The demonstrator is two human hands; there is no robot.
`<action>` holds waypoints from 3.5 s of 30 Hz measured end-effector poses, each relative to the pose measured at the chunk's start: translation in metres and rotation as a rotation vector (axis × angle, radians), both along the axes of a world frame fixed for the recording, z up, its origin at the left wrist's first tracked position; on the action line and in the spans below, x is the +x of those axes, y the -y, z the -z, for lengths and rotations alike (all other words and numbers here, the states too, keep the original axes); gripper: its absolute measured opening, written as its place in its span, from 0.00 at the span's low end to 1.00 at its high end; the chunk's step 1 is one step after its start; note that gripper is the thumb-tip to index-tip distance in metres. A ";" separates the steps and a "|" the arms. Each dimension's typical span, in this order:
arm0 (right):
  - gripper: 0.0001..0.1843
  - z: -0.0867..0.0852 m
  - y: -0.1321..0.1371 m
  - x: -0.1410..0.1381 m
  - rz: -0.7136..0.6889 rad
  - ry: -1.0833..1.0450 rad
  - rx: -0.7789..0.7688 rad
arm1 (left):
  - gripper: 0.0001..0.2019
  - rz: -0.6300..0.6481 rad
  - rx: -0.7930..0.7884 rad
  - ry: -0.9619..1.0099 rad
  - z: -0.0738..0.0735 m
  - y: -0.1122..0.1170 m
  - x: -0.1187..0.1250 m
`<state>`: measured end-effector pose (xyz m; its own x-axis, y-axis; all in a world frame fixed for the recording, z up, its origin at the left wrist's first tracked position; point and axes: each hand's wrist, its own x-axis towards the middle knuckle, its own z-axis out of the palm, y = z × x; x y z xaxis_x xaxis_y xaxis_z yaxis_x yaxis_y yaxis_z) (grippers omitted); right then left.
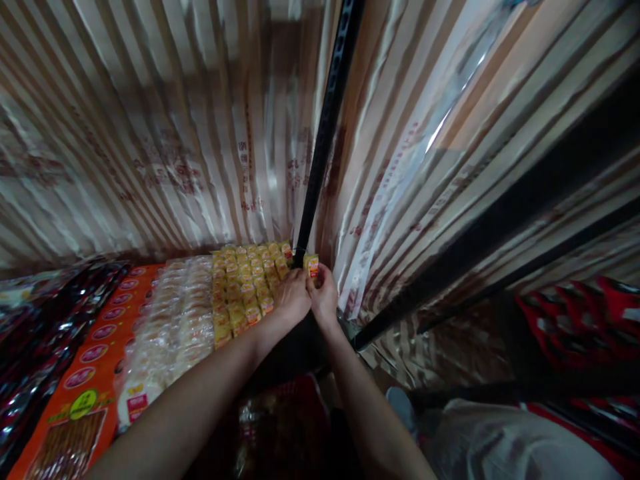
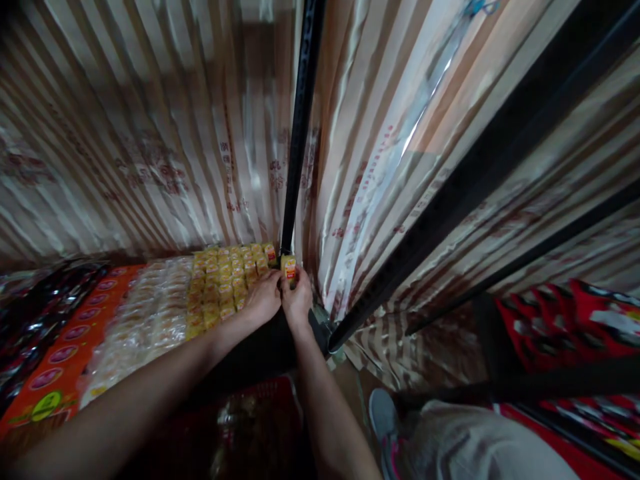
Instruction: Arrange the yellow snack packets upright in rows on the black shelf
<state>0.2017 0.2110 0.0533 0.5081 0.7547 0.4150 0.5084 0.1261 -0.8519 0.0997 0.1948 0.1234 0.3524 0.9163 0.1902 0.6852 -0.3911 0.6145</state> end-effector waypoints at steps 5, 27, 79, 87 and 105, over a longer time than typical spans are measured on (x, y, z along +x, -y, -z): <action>0.20 0.012 -0.041 0.005 -0.072 0.042 -0.036 | 0.22 -0.027 0.110 -0.202 0.005 -0.045 -0.015; 0.06 0.058 -0.102 0.001 -0.186 0.020 -0.024 | 0.13 0.038 0.396 -0.343 0.040 -0.098 -0.038; 0.22 0.046 -0.098 0.002 -0.257 -0.241 -0.002 | 0.15 0.116 0.358 0.046 0.016 -0.030 -0.040; 0.23 0.019 0.066 -0.014 -0.027 -0.524 0.036 | 0.16 -0.005 -0.152 0.289 0.058 0.120 -0.040; 0.21 -0.007 0.230 -0.034 0.032 -0.677 -0.119 | 0.15 0.165 -0.532 0.145 0.128 0.191 0.013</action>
